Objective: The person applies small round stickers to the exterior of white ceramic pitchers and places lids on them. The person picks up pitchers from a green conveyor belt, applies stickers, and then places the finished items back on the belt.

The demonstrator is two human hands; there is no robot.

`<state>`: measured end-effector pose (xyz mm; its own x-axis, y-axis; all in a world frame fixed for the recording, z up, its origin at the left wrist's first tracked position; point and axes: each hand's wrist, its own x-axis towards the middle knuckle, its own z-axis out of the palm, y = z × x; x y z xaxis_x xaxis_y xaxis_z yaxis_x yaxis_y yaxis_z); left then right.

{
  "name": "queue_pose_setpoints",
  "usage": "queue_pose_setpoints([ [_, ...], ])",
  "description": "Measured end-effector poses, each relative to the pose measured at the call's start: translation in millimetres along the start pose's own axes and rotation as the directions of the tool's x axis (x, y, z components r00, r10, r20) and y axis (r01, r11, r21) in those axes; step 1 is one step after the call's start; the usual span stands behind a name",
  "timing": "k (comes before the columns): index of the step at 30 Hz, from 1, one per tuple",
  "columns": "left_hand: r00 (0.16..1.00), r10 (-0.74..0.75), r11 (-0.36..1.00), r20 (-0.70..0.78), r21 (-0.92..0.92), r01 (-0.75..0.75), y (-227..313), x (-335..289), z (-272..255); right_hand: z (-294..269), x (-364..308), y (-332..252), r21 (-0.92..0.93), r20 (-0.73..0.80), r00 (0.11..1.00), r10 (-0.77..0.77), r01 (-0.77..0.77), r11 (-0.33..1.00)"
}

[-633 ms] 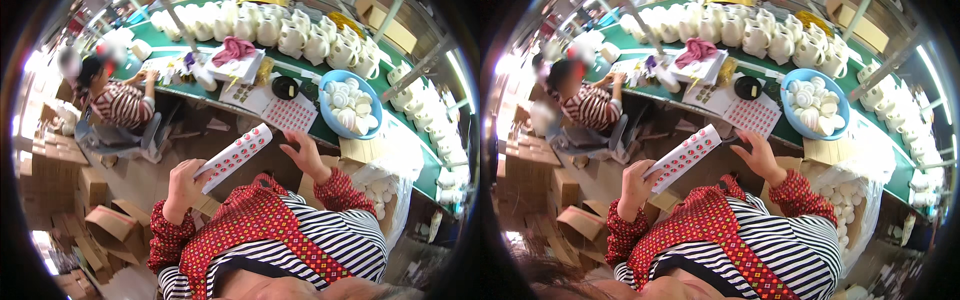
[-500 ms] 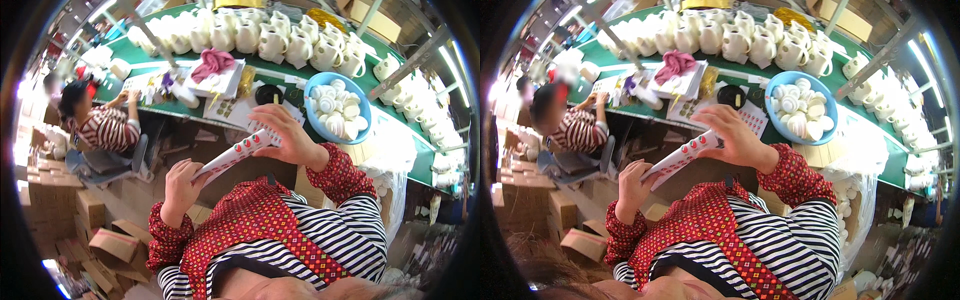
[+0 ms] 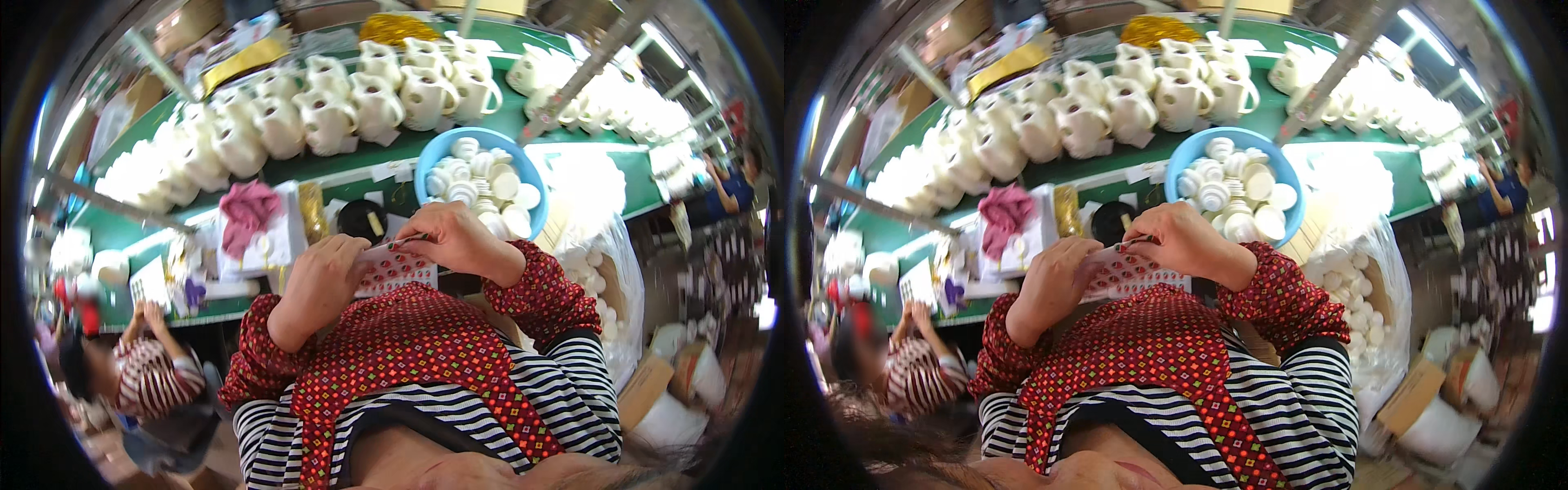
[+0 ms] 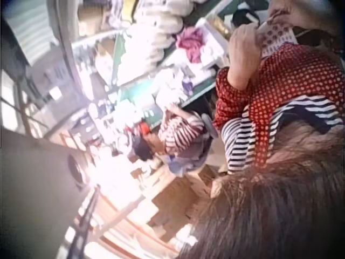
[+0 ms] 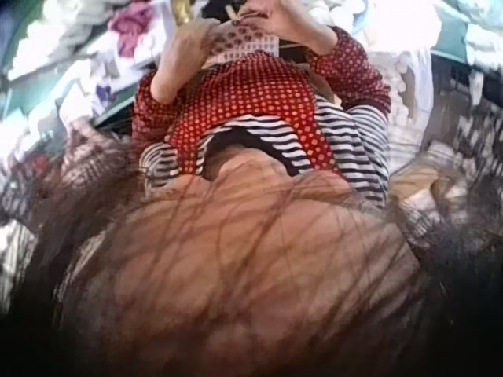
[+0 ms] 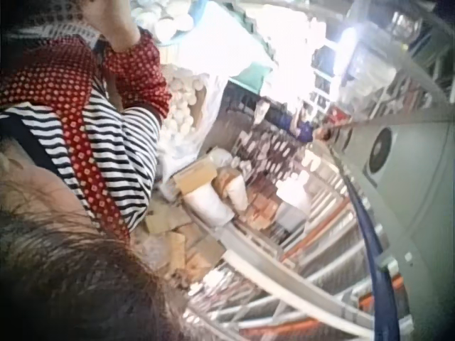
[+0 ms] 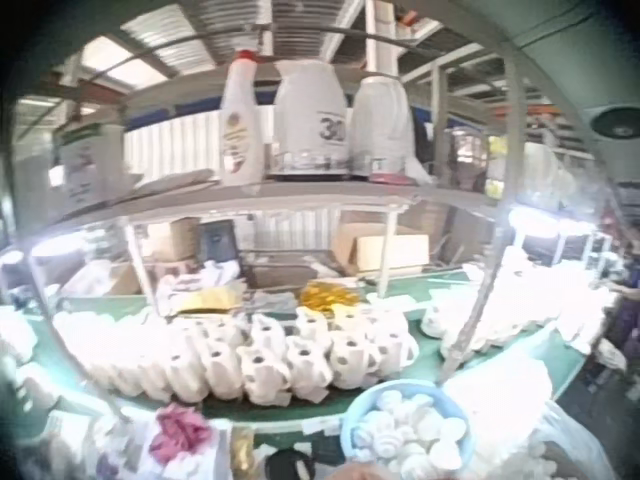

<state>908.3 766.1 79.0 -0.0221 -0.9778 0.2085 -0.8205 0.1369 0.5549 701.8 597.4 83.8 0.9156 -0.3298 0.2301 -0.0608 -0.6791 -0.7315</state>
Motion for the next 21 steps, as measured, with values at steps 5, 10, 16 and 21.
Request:
queue_pose_setpoints([
  [5,0.963,-0.058,0.887,0.265,-0.428,0.171,-12,87,14,-43,-14,25,-0.189,-0.286,0.958,-0.025,-0.03,0.982],
  [10,0.955,-0.045,0.869,0.295,-0.46,0.183,5,141,30,-75,-32,57,-0.34,-0.358,0.922,-0.152,0.023,0.94],
  [16,0.935,-0.188,0.836,0.3,-0.451,0.313,23,171,41,-115,-35,81,-0.289,-0.38,0.88,-0.286,0.18,0.94],
  [21,0.955,-0.214,0.879,0.207,-0.385,0.28,23,176,43,-138,-30,93,-0.16,-0.474,0.869,-0.142,0.073,0.984],
])
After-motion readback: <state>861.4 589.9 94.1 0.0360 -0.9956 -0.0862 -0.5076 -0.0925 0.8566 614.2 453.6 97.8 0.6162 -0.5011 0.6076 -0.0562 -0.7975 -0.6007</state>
